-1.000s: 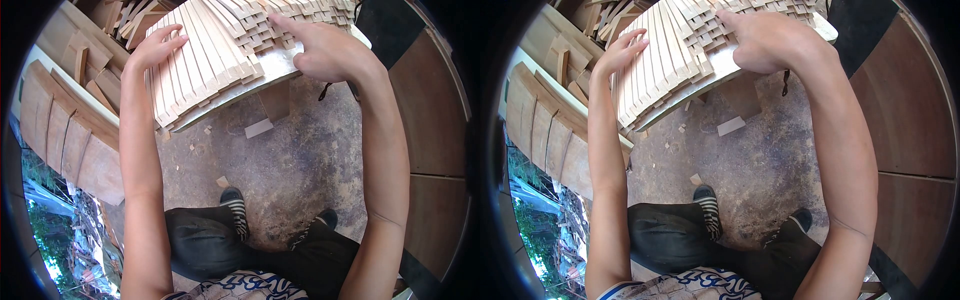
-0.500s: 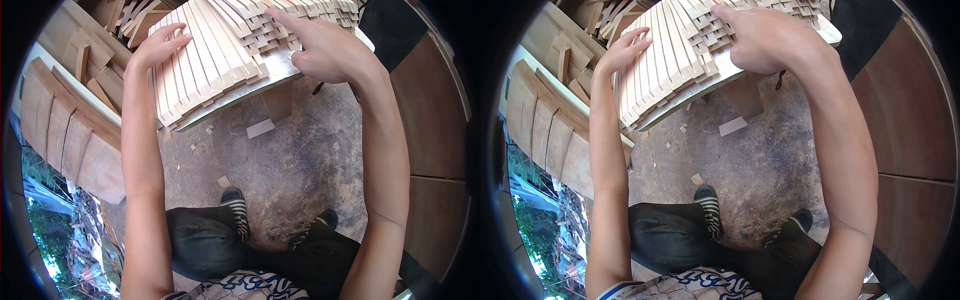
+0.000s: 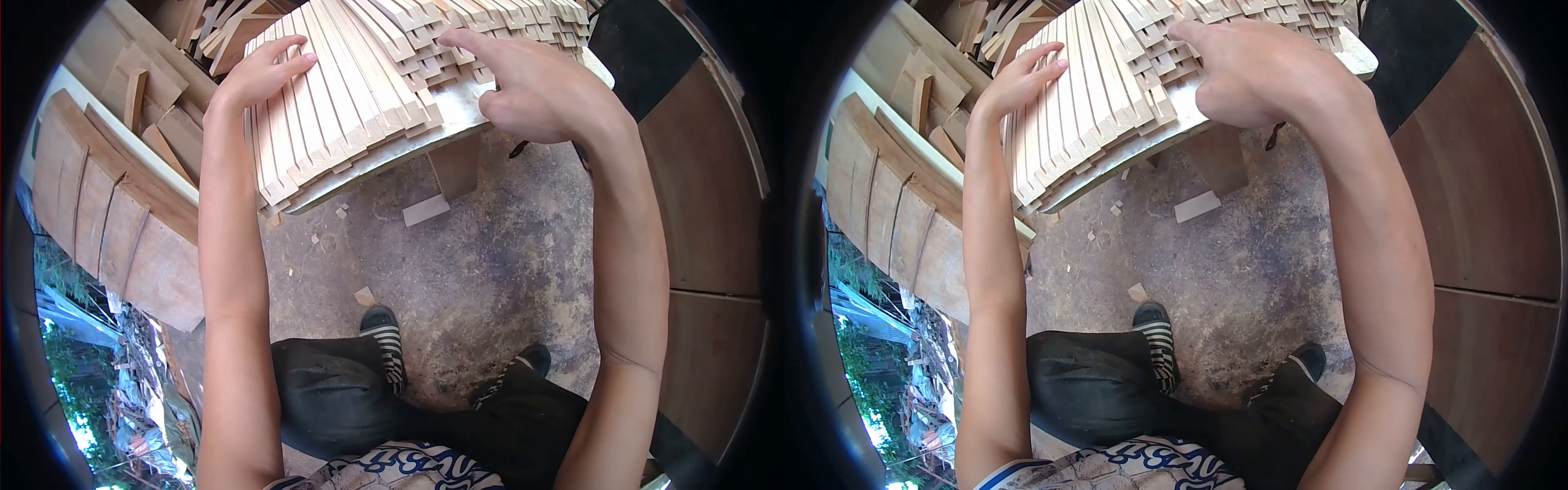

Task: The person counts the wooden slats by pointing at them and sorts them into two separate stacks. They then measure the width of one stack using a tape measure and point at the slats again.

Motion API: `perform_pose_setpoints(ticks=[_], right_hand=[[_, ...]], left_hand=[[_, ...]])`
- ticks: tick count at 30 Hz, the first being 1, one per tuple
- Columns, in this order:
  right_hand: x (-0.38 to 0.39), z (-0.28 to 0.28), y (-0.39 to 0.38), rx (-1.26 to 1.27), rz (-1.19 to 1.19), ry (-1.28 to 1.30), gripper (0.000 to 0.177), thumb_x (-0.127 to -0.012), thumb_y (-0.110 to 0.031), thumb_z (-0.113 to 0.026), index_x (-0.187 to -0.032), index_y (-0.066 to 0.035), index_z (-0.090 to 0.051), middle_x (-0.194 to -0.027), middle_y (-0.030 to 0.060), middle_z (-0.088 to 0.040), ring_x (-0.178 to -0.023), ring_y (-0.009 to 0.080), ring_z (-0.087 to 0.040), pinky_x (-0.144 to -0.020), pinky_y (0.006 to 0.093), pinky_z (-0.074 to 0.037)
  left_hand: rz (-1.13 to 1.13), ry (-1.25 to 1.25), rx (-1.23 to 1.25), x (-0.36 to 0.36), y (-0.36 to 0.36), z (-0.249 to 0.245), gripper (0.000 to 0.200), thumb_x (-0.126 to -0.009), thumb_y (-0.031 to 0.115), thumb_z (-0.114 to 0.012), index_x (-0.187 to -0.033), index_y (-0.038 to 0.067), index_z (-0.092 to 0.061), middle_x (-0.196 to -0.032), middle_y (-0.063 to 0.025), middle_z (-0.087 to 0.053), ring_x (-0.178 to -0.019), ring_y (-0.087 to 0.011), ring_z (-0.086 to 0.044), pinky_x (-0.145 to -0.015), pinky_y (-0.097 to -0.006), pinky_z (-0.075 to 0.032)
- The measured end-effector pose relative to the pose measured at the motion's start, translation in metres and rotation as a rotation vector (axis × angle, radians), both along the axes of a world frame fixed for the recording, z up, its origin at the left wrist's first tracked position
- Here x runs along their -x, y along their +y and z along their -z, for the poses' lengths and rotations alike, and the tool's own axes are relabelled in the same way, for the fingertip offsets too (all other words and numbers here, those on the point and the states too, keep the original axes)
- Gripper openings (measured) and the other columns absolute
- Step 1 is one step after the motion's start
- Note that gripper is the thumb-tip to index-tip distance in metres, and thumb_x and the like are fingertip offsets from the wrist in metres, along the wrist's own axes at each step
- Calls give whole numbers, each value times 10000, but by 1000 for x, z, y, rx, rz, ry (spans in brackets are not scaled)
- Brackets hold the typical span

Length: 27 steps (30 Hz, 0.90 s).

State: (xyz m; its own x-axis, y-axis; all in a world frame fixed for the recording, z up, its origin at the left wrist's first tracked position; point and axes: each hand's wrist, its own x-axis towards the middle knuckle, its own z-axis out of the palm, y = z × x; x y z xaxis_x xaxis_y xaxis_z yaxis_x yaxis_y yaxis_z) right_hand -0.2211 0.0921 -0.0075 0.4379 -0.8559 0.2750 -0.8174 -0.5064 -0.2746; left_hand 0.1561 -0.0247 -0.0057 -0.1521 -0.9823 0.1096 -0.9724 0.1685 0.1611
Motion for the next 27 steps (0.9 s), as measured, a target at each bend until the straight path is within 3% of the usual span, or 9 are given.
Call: perform_pose_setpoints(ticks=[4,6,23,25,27], right_hand=[[-1,-7,2,-62,-10,58,721,-766,-51,-561,-1487,-62,-555,-1114,276,-743,-1070,390,-734,-926,458,-589],[-1,-4,0,-143,13,37,788,-759,-66,-545,-1542,-134,-485,-1155,291,-719,-1060,429,-704,-988,510,-547],[3,3,-2,-237,-11,44,690,-795,-39,-551,-1483,-98,-557,-1208,265,-722,-1113,418,-699,-983,471,-552],[4,2,-1,-223,-15,40,678,-801,-36,-548,-1476,-101,-567,-1215,259,-724,-1124,412,-698,-982,466,-554],[0,-4,2,-329,-6,111,663,-806,-35,-545,-1464,-109,-585,-1223,248,-725,-1141,405,-696,-989,460,-555]], left_hand=[[17,20,-21,0,0,-2,814,-882,696,-662,-1538,226,-558,-1555,-158,-557,-1427,-324,-542,-1190,-450,-415],[14,18,-15,1,1,-2,811,-884,693,-662,-1536,223,-559,-1553,-160,-559,-1426,-324,-543,-1188,-448,-415],[7,38,-68,5,3,-5,796,-913,669,-653,-1544,196,-545,-1571,-170,-535,-1451,-333,-512,-1196,-450,-400],[10,43,-48,6,5,-5,691,-980,560,-657,-1554,193,-538,-1526,-197,-566,-1445,-319,-508,-1197,-450,-374],[1,47,-59,6,4,-6,735,-952,606,-655,-1551,194,-539,-1547,-184,-552,-1450,-327,-508,-1197,-449,-385]])
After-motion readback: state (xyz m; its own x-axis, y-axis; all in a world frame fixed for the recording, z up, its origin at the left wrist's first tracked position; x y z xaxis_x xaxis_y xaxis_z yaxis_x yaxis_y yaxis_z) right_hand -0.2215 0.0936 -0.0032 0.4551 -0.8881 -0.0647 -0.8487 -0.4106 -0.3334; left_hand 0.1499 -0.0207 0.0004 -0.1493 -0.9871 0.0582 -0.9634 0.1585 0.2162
